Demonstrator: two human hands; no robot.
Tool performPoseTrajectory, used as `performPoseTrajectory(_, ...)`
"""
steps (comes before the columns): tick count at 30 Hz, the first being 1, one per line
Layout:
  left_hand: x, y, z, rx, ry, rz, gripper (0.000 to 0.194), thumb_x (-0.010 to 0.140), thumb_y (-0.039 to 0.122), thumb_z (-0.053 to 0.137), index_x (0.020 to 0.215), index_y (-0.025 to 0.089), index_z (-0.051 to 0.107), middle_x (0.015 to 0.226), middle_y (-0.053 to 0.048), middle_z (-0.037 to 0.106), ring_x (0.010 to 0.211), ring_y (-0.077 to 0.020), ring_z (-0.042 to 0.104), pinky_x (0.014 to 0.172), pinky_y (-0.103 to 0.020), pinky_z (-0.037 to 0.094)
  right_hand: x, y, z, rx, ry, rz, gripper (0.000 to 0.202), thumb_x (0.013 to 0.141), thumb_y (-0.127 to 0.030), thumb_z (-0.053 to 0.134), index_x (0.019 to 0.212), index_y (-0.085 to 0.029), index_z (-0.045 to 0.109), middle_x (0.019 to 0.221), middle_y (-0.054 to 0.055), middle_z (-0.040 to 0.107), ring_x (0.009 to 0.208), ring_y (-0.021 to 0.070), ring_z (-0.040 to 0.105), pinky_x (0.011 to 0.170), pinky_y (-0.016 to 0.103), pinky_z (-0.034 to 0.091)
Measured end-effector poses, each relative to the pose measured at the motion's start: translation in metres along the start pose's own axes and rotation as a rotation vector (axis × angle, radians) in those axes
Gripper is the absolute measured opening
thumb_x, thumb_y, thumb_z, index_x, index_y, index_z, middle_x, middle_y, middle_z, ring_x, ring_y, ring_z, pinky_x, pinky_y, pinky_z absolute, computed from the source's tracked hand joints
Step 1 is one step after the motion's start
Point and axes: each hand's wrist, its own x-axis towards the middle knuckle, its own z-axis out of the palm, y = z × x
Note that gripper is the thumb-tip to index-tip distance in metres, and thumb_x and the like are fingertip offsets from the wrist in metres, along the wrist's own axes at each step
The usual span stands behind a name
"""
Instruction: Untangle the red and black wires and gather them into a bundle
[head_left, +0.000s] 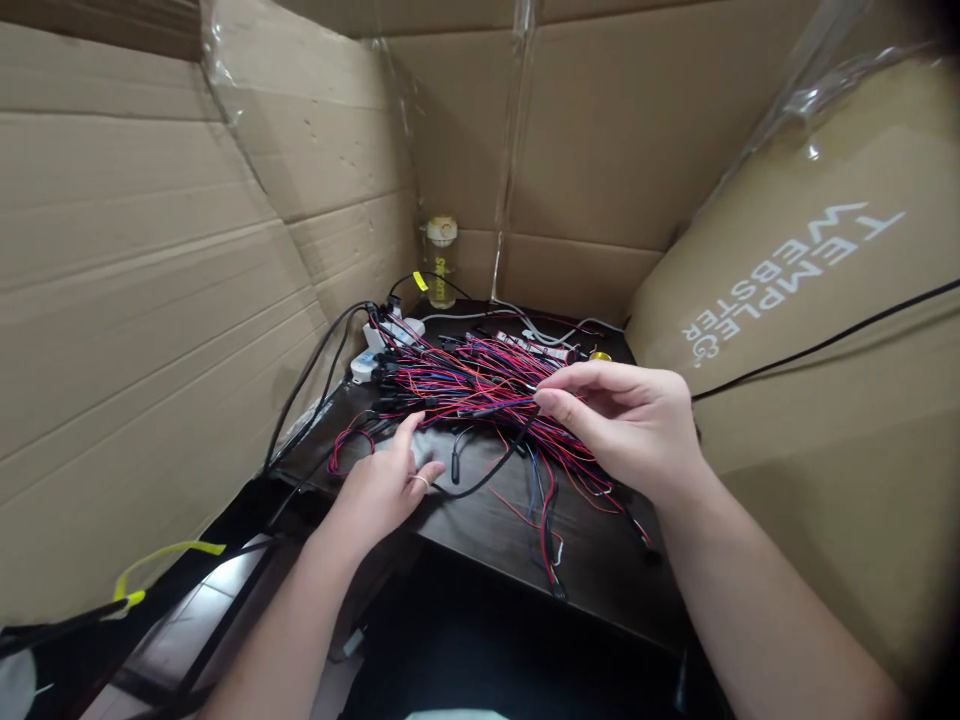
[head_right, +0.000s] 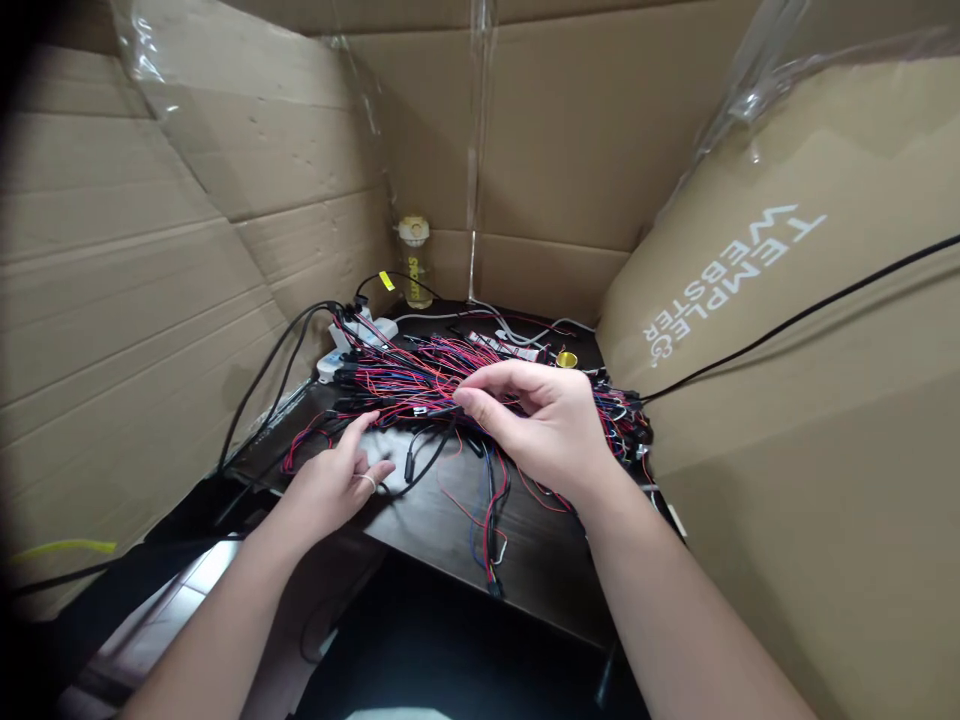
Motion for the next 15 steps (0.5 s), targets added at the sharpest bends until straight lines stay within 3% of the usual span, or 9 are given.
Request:
performPoseTrajectory(5,-0.007,-0.016,-0.004,-0.09,-0.063,0.205,0.078,0.096,0.051,0.049,0.162,0.017,0.022,0.071,0.005,0.057,0.061,-0.0175,0.055,0.064,-0.027,0.031,0.021,-0.008,-0.001,0.057,0.159,-0.005,0.007,0.082,-0.027,0.083,0.082,-0.021,0.078,0.071,0.001,0.073,0.059,0.0116,0.064,0.054,0.023,0.053)
performPoseTrajectory(7,-0.009,-0.022,-0.008,-0.093,-0.075,0.222,0.077,0.096,0.05,0.051,0.161,0.017,0.025,0.07,0.005,0.056,0.06,-0.0163,0.053,0.063,-0.026,0.031,0.03,-0.012,0.001,0.119,0.244,-0.03,0.007,0.083,-0.025,0.082,0.081,-0.02,0.078,0.067,0.0,0.07,0.057,0.0099,0.061,0.051,0.021,0.048)
performPoseTrajectory(12,0.0,-0.025,-0.01,-0.068,-0.001,0.175,0.073,0.098,0.046,0.051,0.16,0.019,0.027,0.064,0.008,0.05,0.057,-0.0149,0.051,0.062,-0.025,0.031,0.072,-0.052,0.011,0.232,0.366,-0.351,0.006,0.088,-0.015,0.073,0.082,-0.015,0.075,0.068,0.0,0.065,0.056,0.0067,0.055,0.053,0.021,0.044)
performPoseTrajectory(14,0.007,-0.024,-0.008,-0.068,0.063,0.133,0.071,0.098,0.048,0.051,0.159,0.019,0.029,0.063,0.008,0.051,0.057,-0.0153,0.053,0.061,-0.025,0.032,0.104,-0.075,0.009,0.204,0.374,-0.45,0.013,0.092,-0.018,0.067,0.081,-0.016,0.072,0.073,-0.003,0.062,0.062,0.0051,0.054,0.058,0.02,0.043)
performPoseTrajectory(15,0.011,-0.023,-0.007,-0.067,0.095,0.105,0.07,0.098,0.047,0.052,0.157,0.018,0.031,0.063,0.007,0.053,0.057,-0.0158,0.054,0.061,-0.026,0.032,0.121,-0.085,0.007,0.167,0.228,-0.374,0.031,0.101,-0.028,0.054,0.078,-0.015,0.071,0.074,-0.003,0.06,0.069,0.0058,0.06,0.061,0.019,0.043)
